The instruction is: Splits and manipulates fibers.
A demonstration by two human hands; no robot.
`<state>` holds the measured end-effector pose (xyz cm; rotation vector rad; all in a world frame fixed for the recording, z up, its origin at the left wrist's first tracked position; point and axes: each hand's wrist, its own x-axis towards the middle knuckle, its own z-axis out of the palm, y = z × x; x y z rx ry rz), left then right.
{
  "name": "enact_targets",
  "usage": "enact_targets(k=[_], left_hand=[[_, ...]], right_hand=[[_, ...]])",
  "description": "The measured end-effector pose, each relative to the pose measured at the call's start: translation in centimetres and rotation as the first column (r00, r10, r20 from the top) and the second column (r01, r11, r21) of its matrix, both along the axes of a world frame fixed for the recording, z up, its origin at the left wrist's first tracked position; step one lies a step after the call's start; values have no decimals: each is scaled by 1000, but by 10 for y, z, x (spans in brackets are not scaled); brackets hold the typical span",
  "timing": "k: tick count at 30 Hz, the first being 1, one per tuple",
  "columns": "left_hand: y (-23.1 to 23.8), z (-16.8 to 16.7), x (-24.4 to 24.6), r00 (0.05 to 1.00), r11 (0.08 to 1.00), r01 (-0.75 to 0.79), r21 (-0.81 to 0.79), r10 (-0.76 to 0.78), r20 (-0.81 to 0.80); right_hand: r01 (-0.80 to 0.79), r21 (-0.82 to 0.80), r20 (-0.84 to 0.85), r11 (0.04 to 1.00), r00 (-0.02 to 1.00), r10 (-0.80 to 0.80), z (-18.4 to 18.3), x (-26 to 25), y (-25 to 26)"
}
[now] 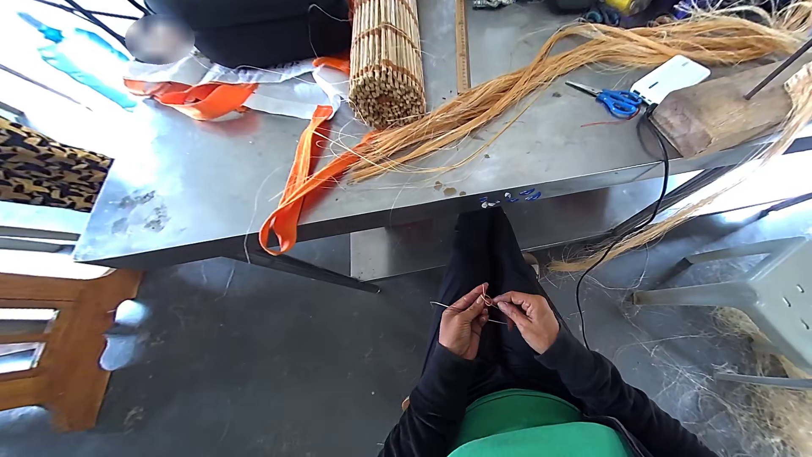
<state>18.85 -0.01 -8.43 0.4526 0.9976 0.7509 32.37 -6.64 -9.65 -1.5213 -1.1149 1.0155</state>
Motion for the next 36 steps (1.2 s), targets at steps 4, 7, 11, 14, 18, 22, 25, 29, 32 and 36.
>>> enact_targets(k=[4, 7, 11, 14, 18, 22, 25, 29, 32, 36], left_hand=[[-1, -5, -2, 998, 985, 44, 166, -34, -61], [-2, -2, -3, 996, 964, 67, 257, -51, -69], [-3, 3, -5, 994, 938, 98, 332, -75, -83], [-3, 3, -6, 994, 932, 102, 348, -80, -77], [-3, 3, -6, 993, 930, 110, 351, -84, -88], [-3, -3, -8, 985, 895, 148, 421, -98, -139], [-3, -8, -9, 974, 821, 186, 539, -81, -213], [-5, -13, -7, 961, 729, 187, 659, 4, -277], [-4, -15, -5, 960, 707, 162, 688, 48, -275], [-4, -17, -4, 955, 706, 158, 691, 68, -288]], right_hand=[[-41, 60, 97, 997, 995, 35, 2, 3, -10], [-40, 93, 145, 995, 989, 26, 5, 5, -13], [-29, 93, 110, 995, 994, 19, 7, 7, -14], [-20, 92, 84, 996, 996, 12, 8, 8, -14], [-11, 99, 59, 995, 998, 5, 8, 9, -15], [-4, 95, 49, 996, 999, -1, 10, 10, -17], [-5, 108, 41, 994, 999, 0, 12, 10, -20], [-55, 130, 16, 990, 998, 54, 18, 10, -24], [-120, 160, 39, 980, 993, 115, 22, 8, -27], [-213, 206, 68, 955, 977, 203, 26, 7, -31]])
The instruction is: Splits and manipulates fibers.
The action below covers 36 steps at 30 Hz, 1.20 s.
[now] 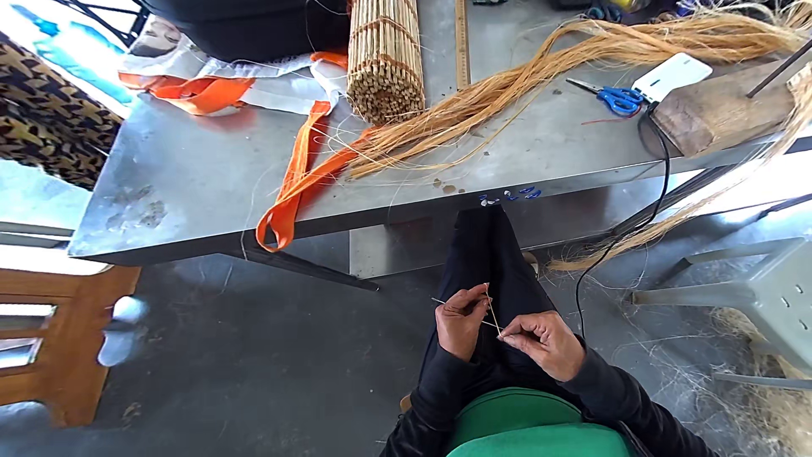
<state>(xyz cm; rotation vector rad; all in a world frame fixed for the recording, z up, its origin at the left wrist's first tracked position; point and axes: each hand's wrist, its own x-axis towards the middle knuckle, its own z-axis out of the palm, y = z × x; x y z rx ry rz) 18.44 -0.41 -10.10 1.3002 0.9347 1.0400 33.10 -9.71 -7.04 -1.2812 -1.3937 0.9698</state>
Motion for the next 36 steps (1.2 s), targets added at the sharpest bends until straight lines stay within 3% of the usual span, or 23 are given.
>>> enact_targets(k=[6, 10, 13, 20, 22, 25, 29, 36], left_hand=[[-6, 4, 0, 1000, 999, -4, 33, 3, 14], [-6, 3, 0, 997, 1000, -9, -13, 10, 81], [-2, 4, -1, 984, 994, 33, -105, -14, 177], [4, 23, -3, 934, 929, 165, -331, -39, 356], [6, 29, -7, 907, 882, 258, -394, -80, 414], [5, 33, -10, 847, 817, 387, -428, -132, 515], [-2, 36, -6, 850, 804, 402, -438, -150, 506], [-10, 40, 1, 922, 901, 267, -341, -136, 363]], right_hand=[[-155, 102, -38, 983, 986, 160, -1, -12, 0], [-217, 76, -7, 973, 976, 218, -4, -13, 3], [-187, 34, -14, 982, 982, 188, -6, -16, 3], [-36, 66, 192, 997, 981, 23, -11, -18, 2], [38, -17, 140, 999, 990, -35, -6, -7, 3], [229, -134, -117, 964, 962, -245, 4, 7, 12], [200, -232, -420, 952, 862, -283, 16, 8, 24], [289, -155, -402, 945, 855, -328, 14, -4, 30]])
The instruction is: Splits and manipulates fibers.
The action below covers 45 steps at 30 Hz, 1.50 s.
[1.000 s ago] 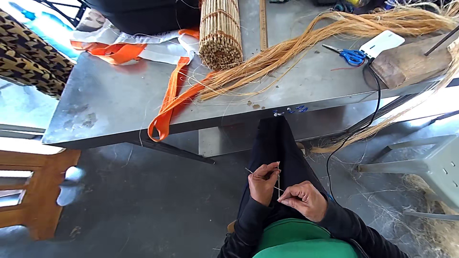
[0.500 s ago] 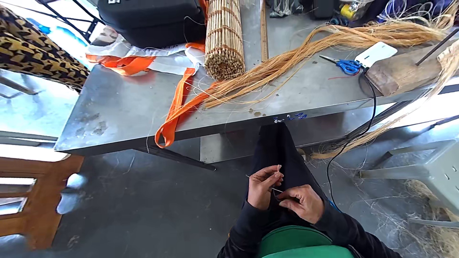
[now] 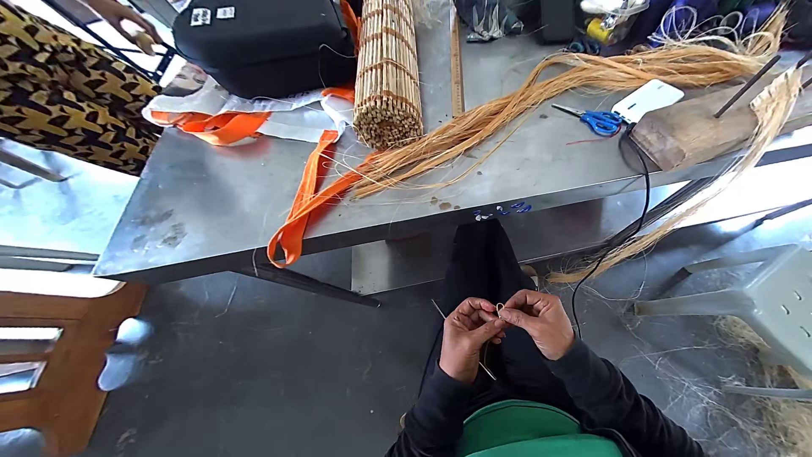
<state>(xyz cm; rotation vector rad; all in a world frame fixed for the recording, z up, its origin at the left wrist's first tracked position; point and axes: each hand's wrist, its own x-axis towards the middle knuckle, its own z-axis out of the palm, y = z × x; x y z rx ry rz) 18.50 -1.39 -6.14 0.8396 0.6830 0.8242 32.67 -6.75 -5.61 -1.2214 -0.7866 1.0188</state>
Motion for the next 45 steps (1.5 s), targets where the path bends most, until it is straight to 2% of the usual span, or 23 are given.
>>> enact_targets(k=[4, 6, 10, 14, 15, 17, 20, 22, 24, 26, 28, 31, 33, 38, 45], left_hand=[[-3, -1, 3, 998, 994, -37, 107, 41, -37], [-4, -1, 5, 997, 990, -46, 133, 54, -54], [-9, 2, 12, 991, 988, -73, 137, 88, -104], [-9, 4, 14, 985, 990, -81, 112, 97, -146], [-9, 3, 14, 983, 991, -83, 106, 99, -152], [-9, 3, 13, 978, 990, -90, 108, 108, -176], [-8, 1, 11, 962, 984, -91, 150, 126, -243], [-7, 1, 11, 946, 976, -94, 196, 149, -289], [-7, 2, 11, 934, 967, -91, 237, 165, -316], [-8, 2, 11, 935, 969, -75, 234, 150, -321], [-8, 4, 11, 951, 989, -64, 135, 101, -292], [-7, 9, 12, 973, 997, -59, -44, 47, -227], [-7, 11, 14, 976, 990, -65, -122, 37, -214], [-4, 9, 9, 965, 977, -65, -201, 10, -263], [-4, -2, -2, 958, 999, -22, -26, 14, -288]], right_hand=[[-12, 29, -50, 1000, 999, 13, -6, 1, 0], [3, 54, -166, 999, 986, 6, -13, -1, 0], [49, -82, -526, 995, 846, -85, -15, -13, 1], [32, -199, -673, 979, 722, -160, -11, -17, 2], [30, -211, -665, 977, 728, -166, -11, -16, 2], [58, -199, -561, 978, 812, -162, -10, -15, 4], [122, -82, -209, 989, 968, -136, -17, -7, 3], [135, -49, -37, 990, 990, -137, -17, -4, 3], [136, -46, -3, 990, 991, -136, -18, -4, 2], [109, -36, -81, 993, 990, -112, -19, -6, 1], [56, -22, -272, 998, 960, -60, -26, -6, 1], [-21, -35, -567, 999, 824, -3, -31, -7, 1], [-25, -96, -666, 995, 745, -45, -29, -12, 1], [16, -179, -713, 984, 687, -141, -23, -15, 6], [31, -166, -672, 986, 728, -136, -25, -16, 12]])
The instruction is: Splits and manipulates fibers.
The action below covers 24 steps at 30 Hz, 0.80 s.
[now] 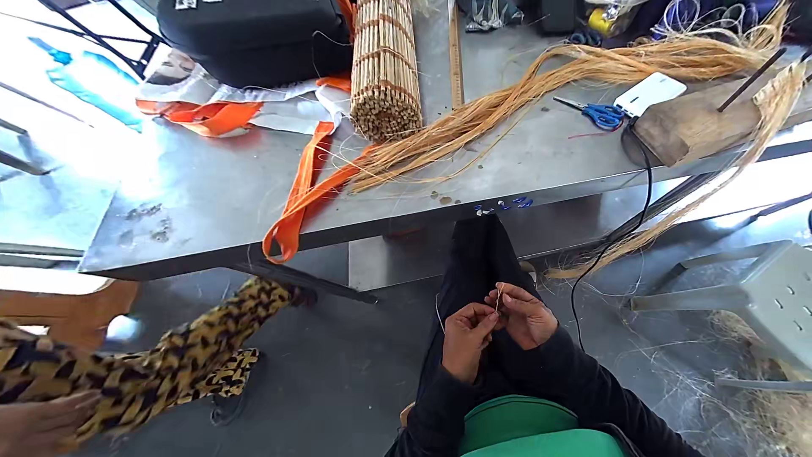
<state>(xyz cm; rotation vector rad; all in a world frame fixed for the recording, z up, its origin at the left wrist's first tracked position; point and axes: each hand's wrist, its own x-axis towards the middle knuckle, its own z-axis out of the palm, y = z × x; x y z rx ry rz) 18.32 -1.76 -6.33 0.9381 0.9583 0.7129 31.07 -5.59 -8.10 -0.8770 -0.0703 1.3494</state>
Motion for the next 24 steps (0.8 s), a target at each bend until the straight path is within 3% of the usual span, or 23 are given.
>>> enact_targets(k=[8, 12, 17, 19, 21, 24], left_hand=[[-1, -5, -2, 999, 998, 47, 30, -48, 3], [2, 0, -12, 987, 984, 147, 100, -152, 48], [28, -9, -50, 952, 886, 287, 365, -306, -6], [42, -10, -69, 938, 846, 348, 404, -312, -154], [59, -13, -91, 885, 795, 452, 404, -343, -315], [90, -24, -118, 790, 732, 567, 379, -351, -503]], right_hand=[[73, 41, 141, 997, 987, -78, -1, -8, 6], [159, 101, 226, 982, 958, -178, 36, 21, 12], [139, 339, 535, 931, 785, -312, 97, 153, -12], [272, 317, 588, 909, 695, -413, 125, 219, -31], [462, 264, 670, 847, 543, -506, 148, 289, -60], [745, 204, 817, 635, 229, -530, 173, 409, -137]])
